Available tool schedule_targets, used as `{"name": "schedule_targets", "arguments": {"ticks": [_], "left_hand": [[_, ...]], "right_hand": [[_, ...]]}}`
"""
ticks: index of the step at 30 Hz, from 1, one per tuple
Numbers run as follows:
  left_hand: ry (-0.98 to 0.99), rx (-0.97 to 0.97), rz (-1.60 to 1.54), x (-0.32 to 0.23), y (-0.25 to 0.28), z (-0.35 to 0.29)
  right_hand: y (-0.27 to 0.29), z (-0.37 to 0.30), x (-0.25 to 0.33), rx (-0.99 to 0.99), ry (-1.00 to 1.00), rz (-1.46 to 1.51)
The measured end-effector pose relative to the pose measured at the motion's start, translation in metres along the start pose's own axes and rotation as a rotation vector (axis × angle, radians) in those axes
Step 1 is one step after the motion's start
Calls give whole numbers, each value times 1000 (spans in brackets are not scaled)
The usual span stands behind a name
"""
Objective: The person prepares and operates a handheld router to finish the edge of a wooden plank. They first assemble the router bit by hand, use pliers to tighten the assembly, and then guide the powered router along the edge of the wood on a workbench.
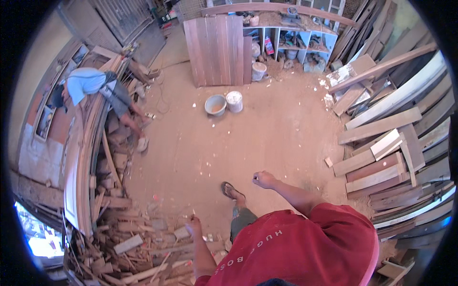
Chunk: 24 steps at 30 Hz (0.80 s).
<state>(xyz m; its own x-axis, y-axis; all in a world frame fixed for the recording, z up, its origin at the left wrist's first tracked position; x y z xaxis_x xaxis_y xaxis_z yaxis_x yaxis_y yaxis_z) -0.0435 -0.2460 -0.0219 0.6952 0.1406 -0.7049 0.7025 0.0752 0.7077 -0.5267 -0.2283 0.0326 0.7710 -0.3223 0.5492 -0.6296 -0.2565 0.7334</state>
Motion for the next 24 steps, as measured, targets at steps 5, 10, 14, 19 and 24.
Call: {"name": "schedule_targets", "arguments": {"ticks": [5,10,14,19,24], "left_hand": [[-78,386,427,-72,-50,183],[-217,914,275,-126,-124,261],[-170,1073,-60,-123,-164,340],[105,846,20,-65,-163,504],[245,665,433,-43,-66,691]], "right_hand": [[50,146,-3,-191,-335,-25],[92,234,-30,-305,-627,145],[74,267,-41,-398,-770,143],[0,355,-55,228,-708,-317],[72,632,16,177,-554,-332]]}}
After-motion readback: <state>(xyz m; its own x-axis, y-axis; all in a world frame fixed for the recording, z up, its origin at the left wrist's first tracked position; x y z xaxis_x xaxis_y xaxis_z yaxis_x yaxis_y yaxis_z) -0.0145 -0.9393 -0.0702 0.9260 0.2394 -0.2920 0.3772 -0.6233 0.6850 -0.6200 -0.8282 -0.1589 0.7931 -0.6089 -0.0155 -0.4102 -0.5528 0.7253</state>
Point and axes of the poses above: each hand's wrist, its own z-axis towards the middle knuckle, its own y-axis out of the back of the hand, x = y × z, the point moved 5 cm from there along z, towards the middle knuckle, and after that the axes turned 10 degrees about -y, right-handed, at the moved point
